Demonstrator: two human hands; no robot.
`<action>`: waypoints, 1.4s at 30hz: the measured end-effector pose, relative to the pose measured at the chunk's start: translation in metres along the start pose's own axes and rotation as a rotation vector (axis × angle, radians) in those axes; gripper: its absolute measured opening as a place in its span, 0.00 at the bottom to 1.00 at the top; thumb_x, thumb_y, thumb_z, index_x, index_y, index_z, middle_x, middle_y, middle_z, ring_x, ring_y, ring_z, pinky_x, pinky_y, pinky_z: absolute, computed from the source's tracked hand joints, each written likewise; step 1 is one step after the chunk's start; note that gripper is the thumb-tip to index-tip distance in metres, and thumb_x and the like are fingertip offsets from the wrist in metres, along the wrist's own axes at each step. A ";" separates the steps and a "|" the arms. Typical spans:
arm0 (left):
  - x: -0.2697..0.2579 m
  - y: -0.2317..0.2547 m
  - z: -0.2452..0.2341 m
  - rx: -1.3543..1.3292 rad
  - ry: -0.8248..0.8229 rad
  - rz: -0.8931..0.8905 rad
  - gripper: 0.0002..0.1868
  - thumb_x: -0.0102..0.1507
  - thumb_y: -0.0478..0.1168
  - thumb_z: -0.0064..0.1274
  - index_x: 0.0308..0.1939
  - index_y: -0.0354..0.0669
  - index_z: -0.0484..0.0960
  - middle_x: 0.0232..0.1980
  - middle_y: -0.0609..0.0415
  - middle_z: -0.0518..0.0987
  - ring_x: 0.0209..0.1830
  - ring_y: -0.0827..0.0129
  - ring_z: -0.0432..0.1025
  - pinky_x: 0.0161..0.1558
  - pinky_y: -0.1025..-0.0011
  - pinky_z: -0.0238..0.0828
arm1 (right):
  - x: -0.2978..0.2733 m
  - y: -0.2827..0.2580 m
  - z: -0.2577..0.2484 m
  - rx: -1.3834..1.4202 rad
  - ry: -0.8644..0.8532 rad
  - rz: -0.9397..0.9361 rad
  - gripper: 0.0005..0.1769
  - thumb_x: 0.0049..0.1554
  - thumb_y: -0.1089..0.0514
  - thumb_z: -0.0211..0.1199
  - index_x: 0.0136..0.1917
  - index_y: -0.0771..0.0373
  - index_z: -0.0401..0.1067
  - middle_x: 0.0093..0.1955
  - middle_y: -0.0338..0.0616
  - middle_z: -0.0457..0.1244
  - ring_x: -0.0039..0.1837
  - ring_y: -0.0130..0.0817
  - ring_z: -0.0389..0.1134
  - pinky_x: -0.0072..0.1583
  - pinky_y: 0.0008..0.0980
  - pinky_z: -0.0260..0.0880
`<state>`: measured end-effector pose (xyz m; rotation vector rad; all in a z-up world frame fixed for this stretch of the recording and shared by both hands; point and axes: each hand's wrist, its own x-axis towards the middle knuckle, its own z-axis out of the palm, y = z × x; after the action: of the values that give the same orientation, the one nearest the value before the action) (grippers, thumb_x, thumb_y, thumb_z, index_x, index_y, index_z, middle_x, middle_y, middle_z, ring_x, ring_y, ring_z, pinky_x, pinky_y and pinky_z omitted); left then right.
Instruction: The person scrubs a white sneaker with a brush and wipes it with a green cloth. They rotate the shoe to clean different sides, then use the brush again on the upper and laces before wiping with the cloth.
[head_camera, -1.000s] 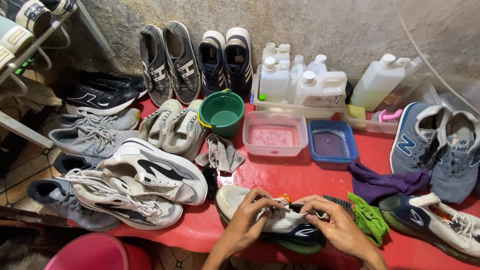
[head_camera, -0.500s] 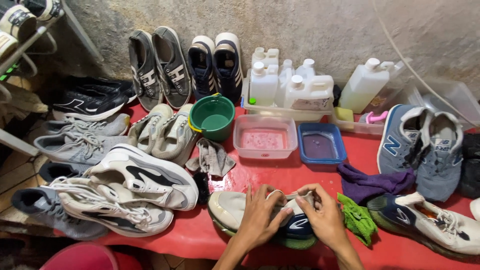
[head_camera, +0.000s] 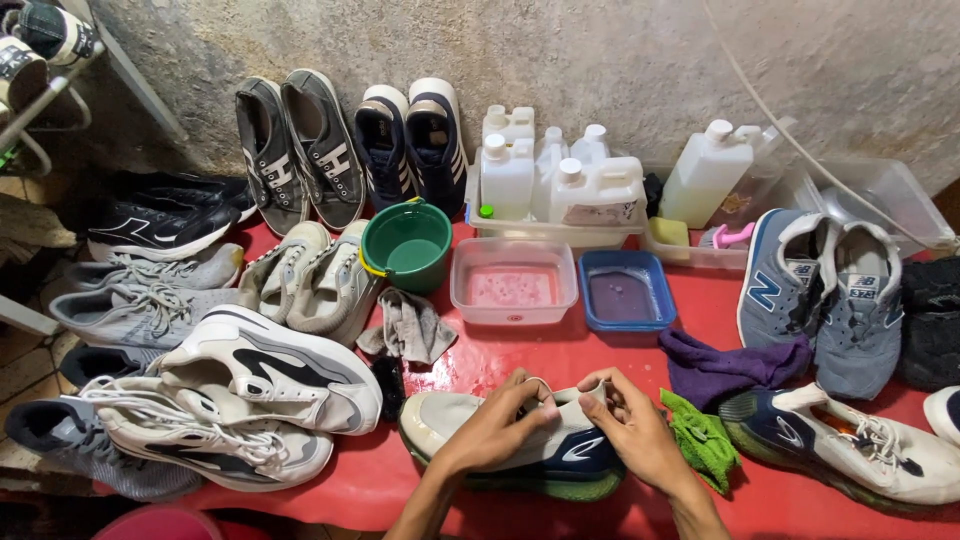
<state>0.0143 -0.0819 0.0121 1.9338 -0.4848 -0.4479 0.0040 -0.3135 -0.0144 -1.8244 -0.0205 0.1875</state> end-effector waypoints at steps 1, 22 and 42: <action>0.003 -0.006 -0.002 0.001 0.002 -0.002 0.12 0.69 0.52 0.44 0.44 0.51 0.76 0.46 0.57 0.69 0.50 0.67 0.68 0.58 0.70 0.58 | 0.001 -0.005 0.002 0.001 -0.002 0.000 0.08 0.61 0.53 0.65 0.52 0.57 0.75 0.36 0.34 0.56 0.40 0.22 0.57 0.44 0.23 0.60; -0.006 -0.014 -0.010 -0.168 0.332 0.198 0.22 0.56 0.21 0.40 0.41 0.44 0.87 0.49 0.52 0.69 0.56 0.63 0.68 0.57 0.69 0.74 | 0.002 0.017 0.043 -0.255 0.390 -0.208 0.25 0.67 0.39 0.37 0.50 0.56 0.69 0.40 0.36 0.67 0.37 0.30 0.64 0.43 0.34 0.60; -0.025 -0.007 -0.021 0.127 0.081 0.077 0.28 0.55 0.34 0.40 0.61 0.47 0.71 0.57 0.48 0.75 0.57 0.59 0.71 0.55 0.61 0.70 | 0.005 0.028 0.046 -0.327 0.440 -0.397 0.27 0.67 0.39 0.38 0.48 0.59 0.71 0.45 0.40 0.67 0.48 0.37 0.70 0.52 0.36 0.64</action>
<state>0.0052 -0.0502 0.0161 2.0385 -0.5442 -0.2943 -0.0002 -0.2763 -0.0530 -2.1083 -0.1081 -0.5247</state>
